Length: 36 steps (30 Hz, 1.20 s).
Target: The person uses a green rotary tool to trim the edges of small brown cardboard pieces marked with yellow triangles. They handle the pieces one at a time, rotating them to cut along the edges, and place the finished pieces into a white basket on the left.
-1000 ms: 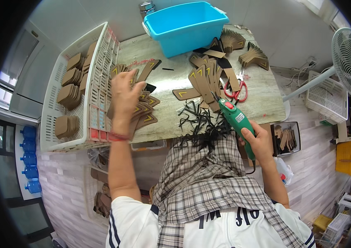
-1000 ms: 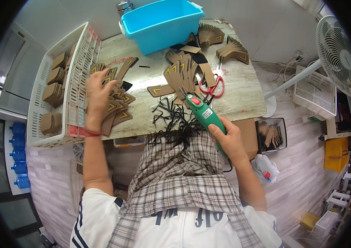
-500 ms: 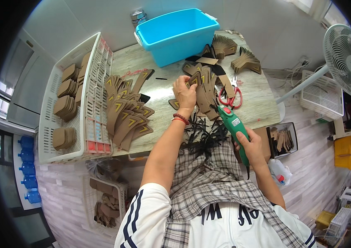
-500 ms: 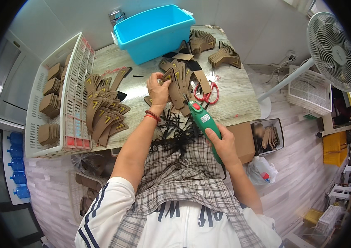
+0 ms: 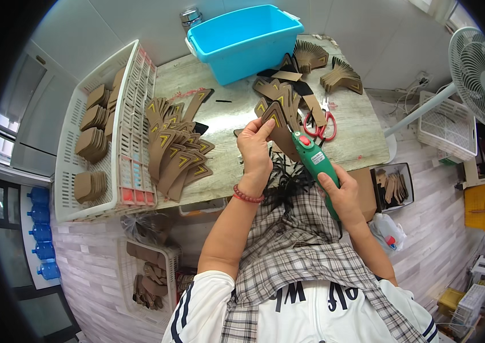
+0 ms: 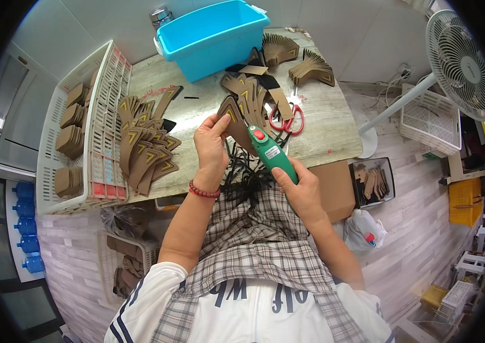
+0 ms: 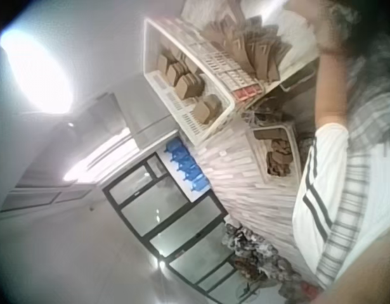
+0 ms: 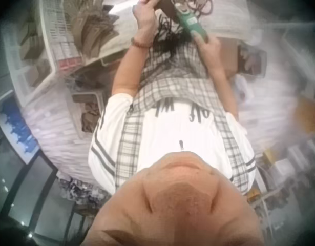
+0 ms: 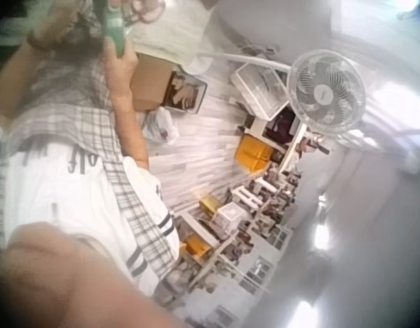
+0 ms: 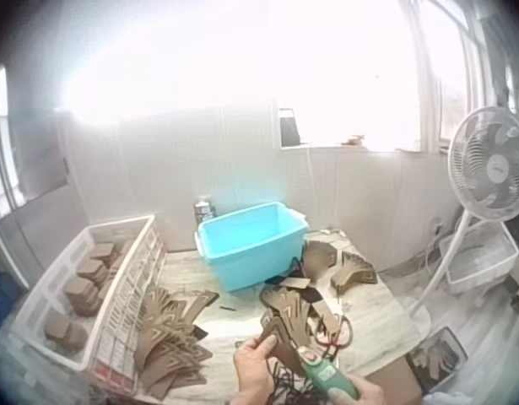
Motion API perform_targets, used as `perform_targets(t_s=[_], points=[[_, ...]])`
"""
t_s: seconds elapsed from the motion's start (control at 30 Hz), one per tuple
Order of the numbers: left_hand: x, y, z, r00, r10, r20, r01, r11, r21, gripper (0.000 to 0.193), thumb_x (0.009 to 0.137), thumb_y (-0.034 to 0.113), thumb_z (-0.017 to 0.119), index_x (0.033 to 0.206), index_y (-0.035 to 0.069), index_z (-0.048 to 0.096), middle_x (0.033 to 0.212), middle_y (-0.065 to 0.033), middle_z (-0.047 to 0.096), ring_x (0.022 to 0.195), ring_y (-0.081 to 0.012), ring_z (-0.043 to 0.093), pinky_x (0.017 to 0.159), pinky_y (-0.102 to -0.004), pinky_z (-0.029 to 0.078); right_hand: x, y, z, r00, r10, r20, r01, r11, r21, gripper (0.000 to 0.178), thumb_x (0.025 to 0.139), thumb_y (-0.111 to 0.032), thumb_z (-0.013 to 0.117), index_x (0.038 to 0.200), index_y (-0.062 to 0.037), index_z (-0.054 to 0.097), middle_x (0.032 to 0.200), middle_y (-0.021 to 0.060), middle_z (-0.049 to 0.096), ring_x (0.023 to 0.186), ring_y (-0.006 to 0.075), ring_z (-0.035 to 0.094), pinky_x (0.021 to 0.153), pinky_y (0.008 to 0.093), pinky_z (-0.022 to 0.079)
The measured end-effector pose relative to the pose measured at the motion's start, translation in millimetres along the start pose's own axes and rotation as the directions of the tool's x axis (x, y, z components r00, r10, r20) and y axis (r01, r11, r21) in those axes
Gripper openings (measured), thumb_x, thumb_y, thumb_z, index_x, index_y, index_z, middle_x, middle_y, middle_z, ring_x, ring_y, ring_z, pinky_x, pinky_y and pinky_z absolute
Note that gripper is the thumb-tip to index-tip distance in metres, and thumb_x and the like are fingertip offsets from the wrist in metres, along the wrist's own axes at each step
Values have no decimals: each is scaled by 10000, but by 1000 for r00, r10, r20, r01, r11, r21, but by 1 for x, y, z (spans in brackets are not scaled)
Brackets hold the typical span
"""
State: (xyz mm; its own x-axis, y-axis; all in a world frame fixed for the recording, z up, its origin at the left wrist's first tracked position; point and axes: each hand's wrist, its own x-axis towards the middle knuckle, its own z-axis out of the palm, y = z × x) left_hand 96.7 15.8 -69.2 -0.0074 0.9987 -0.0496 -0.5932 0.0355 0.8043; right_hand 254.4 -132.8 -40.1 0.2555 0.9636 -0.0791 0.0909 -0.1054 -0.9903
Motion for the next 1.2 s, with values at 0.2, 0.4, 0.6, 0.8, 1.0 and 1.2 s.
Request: perform_targets(t_s=[0.2,0.4,0.6,0.8,1.0,1.2], points=[[-10,-7,5,996,-84,-23,82,995,-53,104,876,65,666,965,12,654,875,-42,693,702,-96,620,654,-230,485,-1,1,0,1000,3,0,-3,1000,27,391,893,-247,687,1177,12,614,760,8,614,605,55,533,551,211,453],[-20,-13,2,988,-155,-2,154,987,-54,63,882,71,659,928,28,655,852,-29,688,679,-88,606,641,-228,484,1,2,1,1000,-10,-9,11,999,31,403,900,-245,679,1192,23,605,759,8,610,600,54,527,553,208,446],[-33,-17,1,985,-174,22,173,985,8,57,880,51,652,927,18,654,820,-10,674,691,-72,585,652,-208,462,4,-2,3,1000,-21,-23,22,998,55,383,909,-240,667,1186,18,606,757,3,606,603,51,525,553,209,439],[-33,-8,-7,982,-148,114,141,988,64,104,899,40,621,995,4,636,912,-44,682,749,-81,610,692,-213,488,6,-5,-4,1000,-26,7,26,999,41,361,912,-221,660,1182,12,608,764,0,604,606,51,525,556,204,435],[-26,-1,-14,984,-115,137,112,993,32,120,911,52,609,1020,4,617,927,-45,679,733,-87,626,676,-224,532,2,-7,-7,1000,8,27,-9,999,43,347,909,-224,662,1163,8,617,754,0,599,601,55,525,548,207,435],[-25,11,-13,977,-86,194,45,977,209,101,918,84,618,981,6,630,868,4,655,726,-37,570,659,-184,468,-1,-10,-11,999,24,46,-25,999,23,324,908,-234,661,1123,6,626,742,6,595,593,56,523,543,210,435]])
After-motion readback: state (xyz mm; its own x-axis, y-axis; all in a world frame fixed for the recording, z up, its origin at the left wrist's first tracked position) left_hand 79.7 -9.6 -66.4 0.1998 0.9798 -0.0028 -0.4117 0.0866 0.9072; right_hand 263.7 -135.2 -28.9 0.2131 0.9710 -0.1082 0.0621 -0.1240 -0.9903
